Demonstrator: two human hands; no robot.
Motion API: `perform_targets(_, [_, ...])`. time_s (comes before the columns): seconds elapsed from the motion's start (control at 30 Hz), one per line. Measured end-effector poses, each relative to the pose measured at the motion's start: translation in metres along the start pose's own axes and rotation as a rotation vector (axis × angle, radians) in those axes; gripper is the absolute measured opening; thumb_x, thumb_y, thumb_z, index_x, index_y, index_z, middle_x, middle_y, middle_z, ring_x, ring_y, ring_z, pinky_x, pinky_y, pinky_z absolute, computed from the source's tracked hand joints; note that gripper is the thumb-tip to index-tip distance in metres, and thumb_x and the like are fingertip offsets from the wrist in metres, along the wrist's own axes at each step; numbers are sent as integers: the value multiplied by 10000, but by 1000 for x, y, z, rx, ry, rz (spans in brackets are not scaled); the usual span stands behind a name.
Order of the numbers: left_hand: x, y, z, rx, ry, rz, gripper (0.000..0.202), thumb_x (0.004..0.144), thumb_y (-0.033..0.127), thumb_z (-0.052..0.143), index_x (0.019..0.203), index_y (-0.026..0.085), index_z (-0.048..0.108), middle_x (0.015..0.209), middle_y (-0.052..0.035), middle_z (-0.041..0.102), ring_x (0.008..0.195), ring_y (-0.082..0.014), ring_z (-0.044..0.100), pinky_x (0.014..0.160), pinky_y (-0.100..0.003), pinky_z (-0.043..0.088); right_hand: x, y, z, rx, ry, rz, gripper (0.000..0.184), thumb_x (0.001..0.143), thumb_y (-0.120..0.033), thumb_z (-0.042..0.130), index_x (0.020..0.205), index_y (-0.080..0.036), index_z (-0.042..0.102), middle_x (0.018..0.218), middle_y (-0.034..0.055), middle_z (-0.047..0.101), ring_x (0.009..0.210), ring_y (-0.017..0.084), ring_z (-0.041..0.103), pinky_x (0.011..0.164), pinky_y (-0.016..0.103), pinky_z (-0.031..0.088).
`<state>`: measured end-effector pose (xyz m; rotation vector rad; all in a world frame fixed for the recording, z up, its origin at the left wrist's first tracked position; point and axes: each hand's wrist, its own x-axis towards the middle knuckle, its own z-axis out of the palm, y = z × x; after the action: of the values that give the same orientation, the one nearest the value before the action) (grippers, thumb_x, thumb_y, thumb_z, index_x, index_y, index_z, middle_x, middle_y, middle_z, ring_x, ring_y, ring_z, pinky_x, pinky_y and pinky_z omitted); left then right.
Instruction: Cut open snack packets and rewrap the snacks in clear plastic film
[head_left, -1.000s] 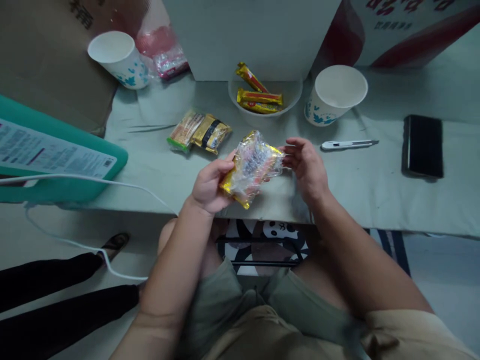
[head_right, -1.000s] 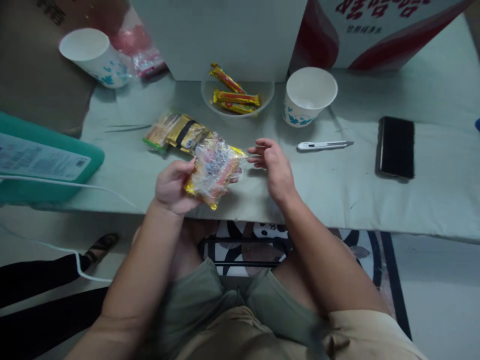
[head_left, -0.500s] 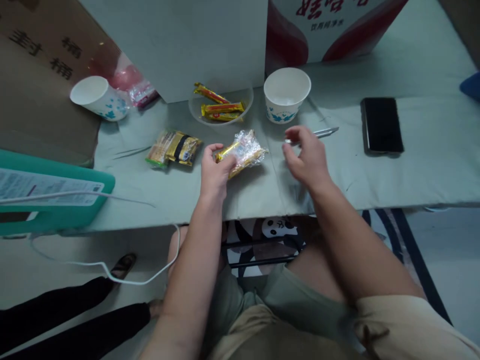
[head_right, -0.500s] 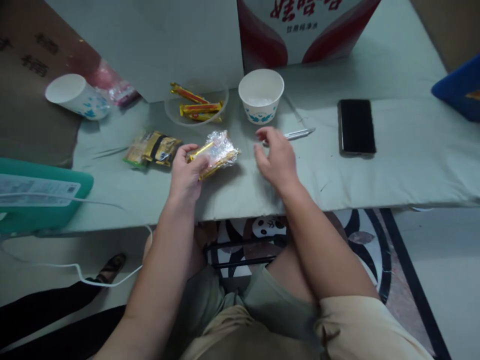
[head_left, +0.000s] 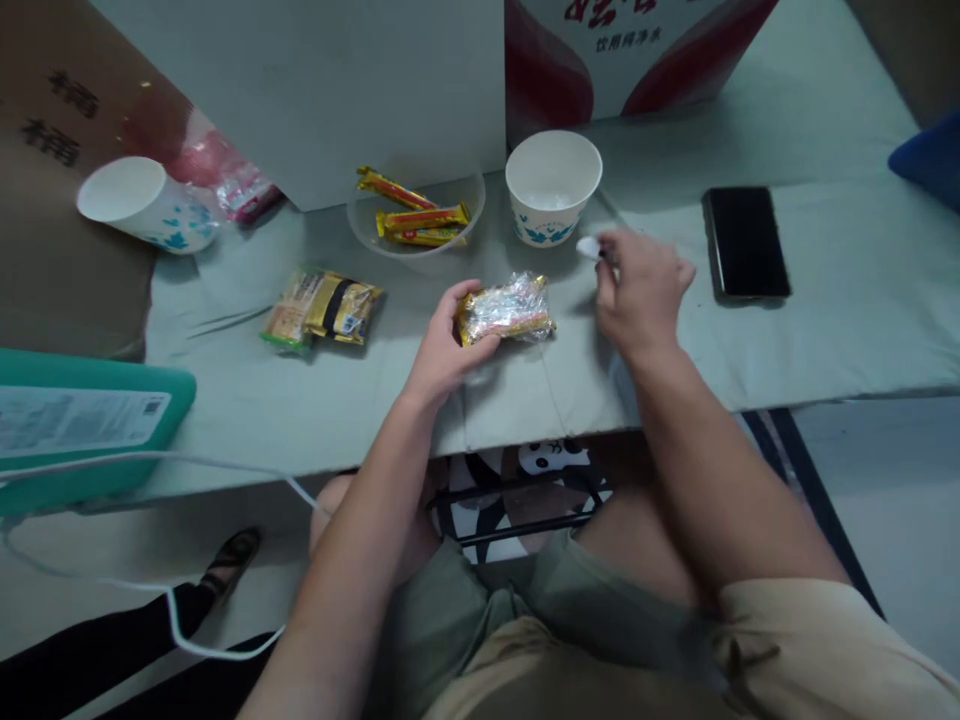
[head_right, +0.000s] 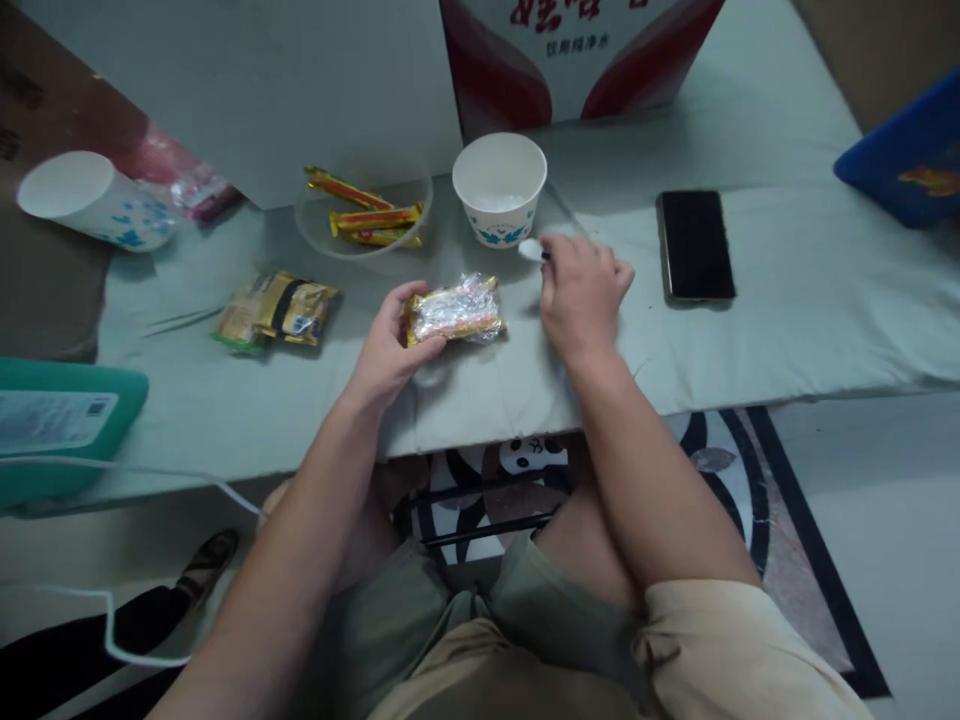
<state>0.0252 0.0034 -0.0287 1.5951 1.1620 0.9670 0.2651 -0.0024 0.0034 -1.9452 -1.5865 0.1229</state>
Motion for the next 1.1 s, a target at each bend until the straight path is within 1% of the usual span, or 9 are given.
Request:
perform_targets(0.1, [-8,-1,-12,110,-5,32,532,799,304,750,1288,306,541,1301,-67,631,1142,-236,648,1012,-409,539,-2,0,-12,368,233,3,340,895,-291,556,1226,-239,614,1185,121,695,1042,282,651,910,493,510])
perform_targets(0.17, [-12,2,-20,214,-27,53,513,806,316,746,1277,290,547,1250,-70,657,1095,-236,659,980,-413,548,-4,5,-12,671,266,59,365,912,-386,573,1267,-301,571,1168,92,682,998,255,675,794,426,563])
perform_targets(0.23, [-15,4,-27,334,-36,81,504,796,331,750,1259,259,565,1212,-79,667,1085,-247,657,954,-413,556,-5,12,-5,859,175,111,375,912,-479,588,1267,-360,564,1127,62,676,1002,256,693,737,404,592])
perform_targets(0.33, [-15,6,-33,473,-10,114,497,789,385,745,1233,216,600,1245,-107,639,1133,-266,629,934,-405,565,-9,14,13,975,11,134,365,874,-567,649,1181,-375,605,1049,38,678,978,253,711,720,405,621])
perform_targets(0.47, [-12,5,-36,464,-33,179,437,882,420,638,1268,218,607,1288,-118,622,1202,-267,604,1008,-420,540,-17,-3,30,1117,-44,223,325,835,-541,725,1058,-336,608,1034,10,678,909,187,711,778,375,645])
perform_targets(0.6, [-6,3,-38,460,-28,265,345,909,349,591,1237,249,633,1366,-105,620,1301,-279,577,1122,-456,463,-24,-21,38,1172,-37,324,368,788,-537,782,984,-301,581,1017,-4,671,866,149,699,815,341,651])
perform_targets(0.77, [0,4,-31,498,-121,157,347,831,328,652,1167,245,681,1331,-80,681,1272,-281,614,1093,-462,475,-27,-28,45,1135,-59,322,406,752,-543,818,958,-299,568,977,-11,646,915,166,699,830,361,651])
perform_targets(0.93, [2,9,-26,463,-114,108,405,779,275,663,1179,209,672,1292,-91,708,1244,-274,635,1062,-446,486,-31,-34,54,1072,-137,248,431,780,-604,781,1015,-304,579,992,4,645,981,197,701,820,376,652])
perform_targets(1.1, [2,10,-27,481,-119,98,390,777,294,678,1161,224,673,1287,-86,709,1225,-279,640,1049,-451,489,-25,-32,57,1014,-165,283,438,747,-592,817,931,-265,590,892,-7,635,864,177,688,785,368,651])
